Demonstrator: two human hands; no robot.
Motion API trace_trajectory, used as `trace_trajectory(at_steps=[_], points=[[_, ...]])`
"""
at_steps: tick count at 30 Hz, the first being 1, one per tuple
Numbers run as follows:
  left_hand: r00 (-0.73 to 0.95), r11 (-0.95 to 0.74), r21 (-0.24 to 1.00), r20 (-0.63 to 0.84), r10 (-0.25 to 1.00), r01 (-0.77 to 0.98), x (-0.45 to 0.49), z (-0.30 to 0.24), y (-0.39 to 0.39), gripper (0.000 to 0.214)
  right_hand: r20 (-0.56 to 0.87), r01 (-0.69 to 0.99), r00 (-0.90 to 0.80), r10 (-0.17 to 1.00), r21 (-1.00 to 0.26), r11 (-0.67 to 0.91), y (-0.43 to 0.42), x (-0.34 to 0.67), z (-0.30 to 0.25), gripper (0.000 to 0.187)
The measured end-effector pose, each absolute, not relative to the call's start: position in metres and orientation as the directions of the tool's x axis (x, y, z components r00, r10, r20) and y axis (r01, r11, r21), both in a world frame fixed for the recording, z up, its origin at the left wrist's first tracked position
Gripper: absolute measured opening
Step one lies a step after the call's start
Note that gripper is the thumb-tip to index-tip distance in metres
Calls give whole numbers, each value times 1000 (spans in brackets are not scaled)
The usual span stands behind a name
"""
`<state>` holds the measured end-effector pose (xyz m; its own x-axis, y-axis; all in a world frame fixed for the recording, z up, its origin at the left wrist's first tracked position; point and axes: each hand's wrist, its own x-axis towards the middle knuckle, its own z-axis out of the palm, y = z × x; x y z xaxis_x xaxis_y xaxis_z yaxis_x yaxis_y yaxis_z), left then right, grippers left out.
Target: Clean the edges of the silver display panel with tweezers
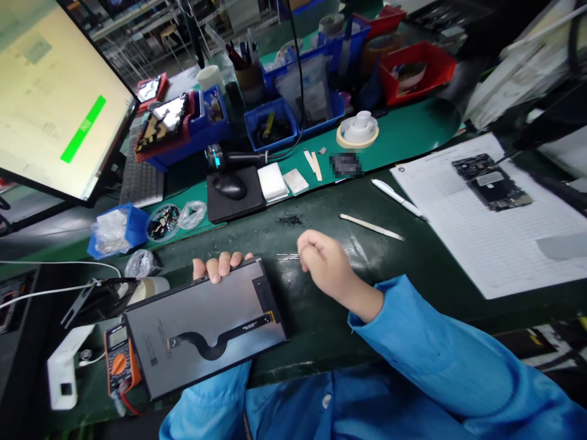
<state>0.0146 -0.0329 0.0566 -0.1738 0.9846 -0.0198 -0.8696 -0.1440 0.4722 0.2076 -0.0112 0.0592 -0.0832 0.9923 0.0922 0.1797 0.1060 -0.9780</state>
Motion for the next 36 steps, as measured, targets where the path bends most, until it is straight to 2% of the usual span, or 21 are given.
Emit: trace_trajectory(at_steps=[2, 5, 6, 8, 10, 12, 13, 15, 19, 28, 33, 36], points=[[-165, -128, 469, -37, 986, -874, 11, 54, -32, 52, 93, 243, 42, 995, -967, 81, -2, 215, 61, 23], [-162, -138, 456, -14, 987, -879, 6, 47, -27, 53, 181, 259, 223, 958, -958, 121, 7, 217, 60, 7], [-157, -141, 441, 0, 988, -887, 4, 45, -25, 53, 210, 234, 248, 946, -960, 152, 7, 216, 59, 18], [-137, -133, 412, 19, 990, -901, 2, 41, -23, 53, 161, 112, 168, 973, -983, 143, 2, 210, 58, 32], [-121, -119, 415, 23, 992, -902, 1, 40, -22, 53, -13, -64, -97, 995, -998, -19, -7, 201, 56, 27], [-117, -116, 457, 27, 993, -882, 2, 41, -23, 54, -142, -172, -403, 904, -959, -227, -19, 193, 55, 26], [-123, -121, 485, 28, 992, -866, 2, 42, -24, 55, -172, -193, -504, 847, -933, -305, -24, 189, 54, 27], [-135, -129, 538, 28, 990, -833, 5, 45, -25, 56, -206, -211, -594, 777, -893, -398, -31, 184, 52, 27], [-151, -128, 609, 13, 988, -783, 10, 50, -26, 59, -248, -214, -596, 764, -868, -449, -33, 181, 48, 22], [-127, -131, 540, 45, 991, -831, 16, 51, -28, 57, -289, -163, -523, 802, -889, -427, -32, 181, 47, 5], [-228, -164, 610, -28, 973, -775, 19, 55, -29, 59, -279, -165, -524, 805, -894, -417, -34, 181, 48, 7], [-250, -179, 604, -34, 968, -776, 20, 57, -28, 59, -272, -209, -557, 785, -868, -450, -33, 181, 50, 9]])
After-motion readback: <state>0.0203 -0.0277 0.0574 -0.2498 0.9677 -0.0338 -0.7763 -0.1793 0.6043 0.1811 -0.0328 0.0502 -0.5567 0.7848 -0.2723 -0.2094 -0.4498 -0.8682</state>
